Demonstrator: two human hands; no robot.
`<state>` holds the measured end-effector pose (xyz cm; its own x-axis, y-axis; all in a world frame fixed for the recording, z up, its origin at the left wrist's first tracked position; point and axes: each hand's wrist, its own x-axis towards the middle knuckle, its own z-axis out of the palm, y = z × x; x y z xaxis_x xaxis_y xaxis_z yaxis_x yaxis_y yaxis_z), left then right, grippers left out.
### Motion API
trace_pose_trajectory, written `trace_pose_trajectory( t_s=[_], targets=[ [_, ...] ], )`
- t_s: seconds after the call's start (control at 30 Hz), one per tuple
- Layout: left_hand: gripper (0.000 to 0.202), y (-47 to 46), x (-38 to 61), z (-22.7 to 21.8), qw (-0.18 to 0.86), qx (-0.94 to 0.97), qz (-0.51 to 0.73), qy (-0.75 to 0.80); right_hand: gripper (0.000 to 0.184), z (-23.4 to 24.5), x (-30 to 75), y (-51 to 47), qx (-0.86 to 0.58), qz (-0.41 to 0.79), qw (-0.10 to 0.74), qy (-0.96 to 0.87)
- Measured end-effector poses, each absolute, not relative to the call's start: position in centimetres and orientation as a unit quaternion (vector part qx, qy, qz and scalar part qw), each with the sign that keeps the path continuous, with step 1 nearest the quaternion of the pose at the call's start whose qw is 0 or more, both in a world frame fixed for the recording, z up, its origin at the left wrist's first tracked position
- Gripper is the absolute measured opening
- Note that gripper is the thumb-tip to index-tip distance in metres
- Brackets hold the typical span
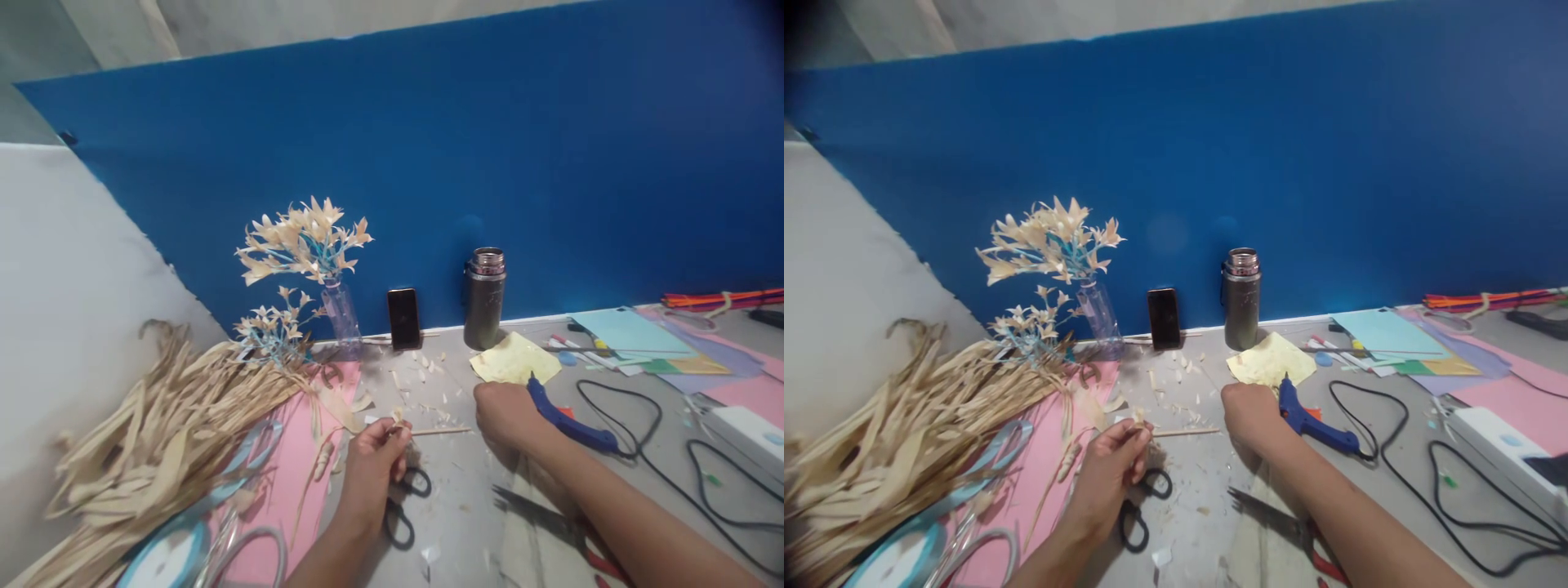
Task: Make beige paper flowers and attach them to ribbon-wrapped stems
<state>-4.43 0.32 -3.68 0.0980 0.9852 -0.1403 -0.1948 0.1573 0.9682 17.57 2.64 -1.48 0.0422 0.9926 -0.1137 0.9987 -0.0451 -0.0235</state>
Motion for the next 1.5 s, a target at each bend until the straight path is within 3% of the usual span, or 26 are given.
trace_pose_trajectory(
  t_s=[0.43, 0.63, 0.9, 1.03, 1.17, 1.5],
  targets=[
    [0.035, 0.9, -5.0, -4.6, 0.631, 0.402, 0.506, 0.428, 0.024, -0.8, 18.0, 1.5, 0.702, -0.045, 0.0, 0.711],
    [0.04, 1.0, -5.1, -3.1, 0.673, 0.312, 0.538, 0.401, 0.015, -0.9, 16.5, 0.1, 0.632, -0.097, -0.074, 0.765],
    [0.031, 1.0, -5.4, -2.0, 0.662, 0.325, 0.578, 0.349, 0.015, -0.9, 14.9, -1.8, 0.545, -0.164, -0.071, 0.819],
    [0.028, 0.6, -5.2, -2.0, 0.681, 0.333, 0.565, 0.327, 0.008, -0.9, 14.0, -1.6, 0.527, -0.267, -0.158, 0.791],
    [0.027, -0.1, -4.9, -1.7, 0.738, 0.314, 0.518, 0.296, 0.016, -1.0, 13.5, -1.2, 0.501, -0.329, -0.267, 0.755],
    [0.028, 0.2, -5.7, -1.5, 0.774, 0.231, 0.528, 0.262, 0.027, -0.3, 13.5, -2.9, 0.493, -0.278, -0.356, 0.743]
  ],
)
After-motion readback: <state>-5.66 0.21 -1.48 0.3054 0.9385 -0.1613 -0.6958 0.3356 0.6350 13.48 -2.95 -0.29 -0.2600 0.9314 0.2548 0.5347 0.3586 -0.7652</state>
